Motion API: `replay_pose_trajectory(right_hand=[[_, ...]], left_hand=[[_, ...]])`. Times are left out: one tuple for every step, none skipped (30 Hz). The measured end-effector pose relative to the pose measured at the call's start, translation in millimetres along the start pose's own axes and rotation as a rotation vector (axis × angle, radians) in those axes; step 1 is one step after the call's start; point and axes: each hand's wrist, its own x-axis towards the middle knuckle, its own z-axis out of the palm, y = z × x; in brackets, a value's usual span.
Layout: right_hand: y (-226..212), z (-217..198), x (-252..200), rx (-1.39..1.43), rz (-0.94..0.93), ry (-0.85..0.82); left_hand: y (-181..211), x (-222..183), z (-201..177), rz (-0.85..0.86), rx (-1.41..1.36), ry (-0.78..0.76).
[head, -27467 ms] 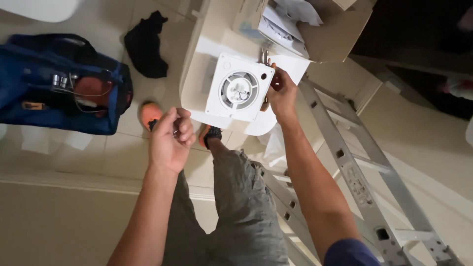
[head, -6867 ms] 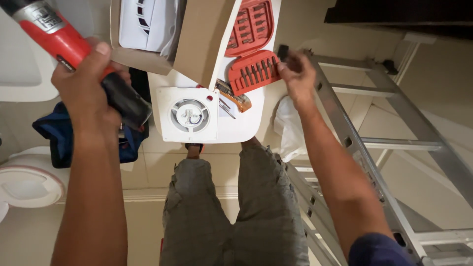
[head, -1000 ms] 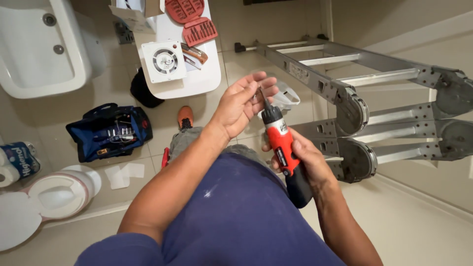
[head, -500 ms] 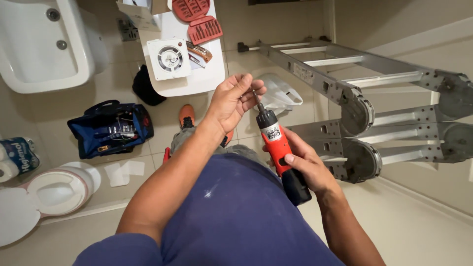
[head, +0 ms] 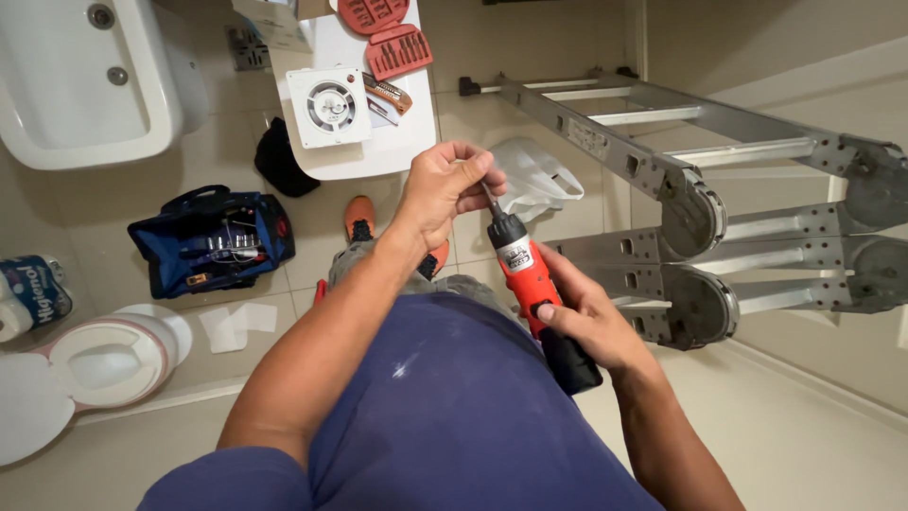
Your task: Preparing a bathroom exhaust fan for installation by unboxing components and selecting tools
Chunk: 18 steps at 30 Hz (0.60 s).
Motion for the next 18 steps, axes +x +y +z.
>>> replay_pose_trajectory(right_hand=[[6.6, -2.5, 0.7, -0.048, 0.005, 0.003], [6.0, -1.5, 2.3, -0.046, 0.005, 0.003], [6.3, 0.2, 3.2, -0.097, -0.018, 0.005], [6.9, 1.5, 4.3, -0.147, -0.041, 0.006], [7.1, 5.0, 4.9, -0.141, -0.035, 0.009], [7.8, 8.0, 5.7, -0.129, -0.035, 0.014], [9.2, 10.0, 4.4, -0.116, -0.031, 0.024], [10.0, 12.2, 3.2, -0.111, -0.020, 0.031], [10.4, 14.5, 2.1, -0.136, 0.000, 0.022], [10.1, 16.9, 1.0, -0.162, 0.021, 0.013], [7.4, 21.9, 0.0, -0.158, 0.025, 0.020], [4.1, 27.2, -1.2, -0.155, 0.036, 0.025], [0.3, 31.7, 0.0, -0.155, 0.042, 0.026], [-0.9, 29.8, -1.6, -0.154, 0.040, 0.029], [-3.2, 27.6, -0.2, -0.208, 0.051, 0.012], [-5.8, 26.2, 0.9, -0.262, 0.061, -0.006], [-6.8, 27.9, 2.1, -0.262, 0.053, -0.011], [-7.4, 30.0, 3.1, -0.272, 0.054, -0.009]], left_hand=[[1.6, 0.4, -1.8, 0.014, 0.040, 0.000], [1.5, 1.1, -2.6, 0.013, 0.041, 0.001], [0.8, 0.8, -4.0, 0.021, 0.053, 0.007], [-0.3, 0.9, -5.5, 0.028, 0.064, 0.013], [-2.5, 0.0, -6.1, 0.019, 0.066, 0.015], [-5.3, -0.3, -6.9, 0.032, 0.051, 0.039], [-10.8, -1.0, -6.7, 0.039, 0.035, 0.062], [-10.6, -3.6, -4.8, 0.024, 0.035, 0.062], [-9.8, -6.1, -2.7, 0.042, 0.040, 0.079], [-8.5, -8.7, -0.3, 0.059, 0.045, 0.096], [-9.7, -9.1, -1.6, 0.050, 0.046, 0.093], [-10.4, -9.9, -2.6, 0.044, 0.052, 0.103], [-9.5, -9.4, -3.8, 0.044, 0.059, 0.112], [-10.1, -10.9, -3.3, 0.043, 0.061, 0.110], [-8.1, -10.9, -3.1, 0.043, 0.064, 0.109], [-5.6, -11.5, -3.2, 0.043, 0.067, 0.108], [-4.0, -10.5, -3.0, 0.051, 0.071, 0.110], [-2.7, -9.8, -3.1, 0.057, 0.072, 0.104]])
